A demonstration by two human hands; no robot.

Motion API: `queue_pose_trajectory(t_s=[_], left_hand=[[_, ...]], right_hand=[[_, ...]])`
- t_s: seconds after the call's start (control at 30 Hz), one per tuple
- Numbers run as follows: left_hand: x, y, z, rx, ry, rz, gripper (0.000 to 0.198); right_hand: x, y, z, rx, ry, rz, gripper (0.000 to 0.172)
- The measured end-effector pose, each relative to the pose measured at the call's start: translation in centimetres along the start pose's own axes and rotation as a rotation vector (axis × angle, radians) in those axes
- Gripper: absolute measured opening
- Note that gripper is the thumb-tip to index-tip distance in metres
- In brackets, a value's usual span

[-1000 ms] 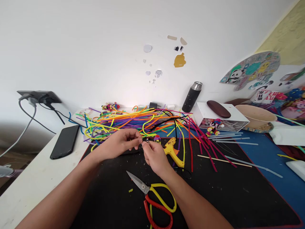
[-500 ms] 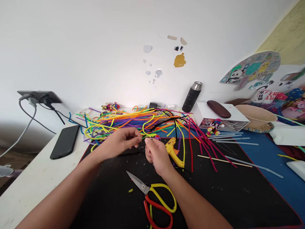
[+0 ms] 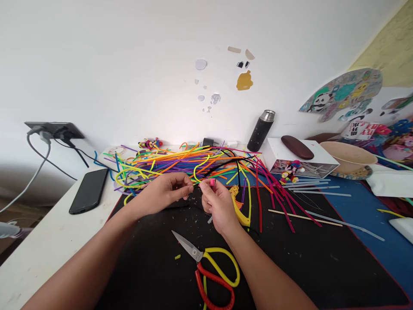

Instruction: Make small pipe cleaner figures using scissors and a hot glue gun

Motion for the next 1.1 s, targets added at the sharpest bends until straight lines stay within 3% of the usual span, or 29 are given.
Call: queue_pose_trajectory(t_s=[0.37,0.67,0.83,1.1], left_hand=[[0.3,0.0,0.1,-0.003,0.011,-0.044,0.039],[0.4,0.1,-1.6,-0.080,-0.272,-0.148,0.050],[0.9,0.1,-2.0,-0.169,-0.454,-0.135,0.047],[1.3,0.2,-1.7,-0.208,-0.518,-0.140,0.045]], right_hand=[[-0.1,0.1,0.2,-0.011,-0.024,0.006,0.042],[-0.2,0.1,0.0,-0.013,0.023,0.012,0.043],[-0.2,0.1,-0.1,-0.016,0.019,-0.006,0.044],[-0.1,0.0,-0.1,-0.013,0.031,-0.015,0.043]])
Point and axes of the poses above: each hand's wrist, its own y-axis towards the middle knuckle, its own x-axis out of the palm, z = x × y, the point moved 4 cm from there along y, towards the middle knuckle, and after that the axes turned 3 degrees about x, right-handed, at the moved point
